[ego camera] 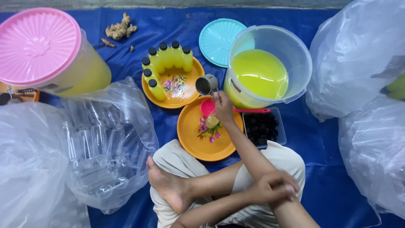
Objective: The person sits on a blue tarp and pours a yellow liquid from a large container into small plastic bottles using a metal cup. They place the filled bottles onto a yellow tray and occasionally handle a pink scoop.
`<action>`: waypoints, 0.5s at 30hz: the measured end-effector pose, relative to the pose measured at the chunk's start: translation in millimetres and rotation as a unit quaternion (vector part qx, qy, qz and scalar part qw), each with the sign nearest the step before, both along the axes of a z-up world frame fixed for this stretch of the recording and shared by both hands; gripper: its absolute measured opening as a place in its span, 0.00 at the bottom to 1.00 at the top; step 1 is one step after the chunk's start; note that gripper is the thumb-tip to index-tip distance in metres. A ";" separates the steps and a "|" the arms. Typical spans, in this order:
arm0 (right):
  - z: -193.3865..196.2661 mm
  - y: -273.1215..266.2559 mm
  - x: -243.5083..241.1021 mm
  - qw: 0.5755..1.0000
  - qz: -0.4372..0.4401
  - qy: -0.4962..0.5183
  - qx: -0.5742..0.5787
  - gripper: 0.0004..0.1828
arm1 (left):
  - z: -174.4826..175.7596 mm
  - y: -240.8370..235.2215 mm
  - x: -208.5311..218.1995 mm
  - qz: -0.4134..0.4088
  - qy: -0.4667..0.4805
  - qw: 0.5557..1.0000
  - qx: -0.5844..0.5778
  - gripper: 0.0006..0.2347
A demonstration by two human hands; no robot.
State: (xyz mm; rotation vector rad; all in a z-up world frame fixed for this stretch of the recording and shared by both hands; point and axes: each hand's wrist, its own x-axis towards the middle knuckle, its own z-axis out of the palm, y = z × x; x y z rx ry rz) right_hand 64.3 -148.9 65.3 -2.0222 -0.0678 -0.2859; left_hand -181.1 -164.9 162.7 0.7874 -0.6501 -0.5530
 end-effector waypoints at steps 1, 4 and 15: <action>-1.7 3.5 1.3 1.000 0.009 -0.029 -0.006 0.16 | -3.9 -1.2 9.2 0.021 0.033 0.999 -0.004 0.08; 10.4 5.9 -9.1 1.000 0.005 -0.019 -0.014 0.17 | -10.1 8.8 36.5 0.073 -0.048 0.994 0.070 0.08; 63.9 -108.4 25.7 0.978 -0.057 -0.170 -0.109 0.06 | -72.6 149.6 122.8 0.613 -0.245 0.721 0.209 0.05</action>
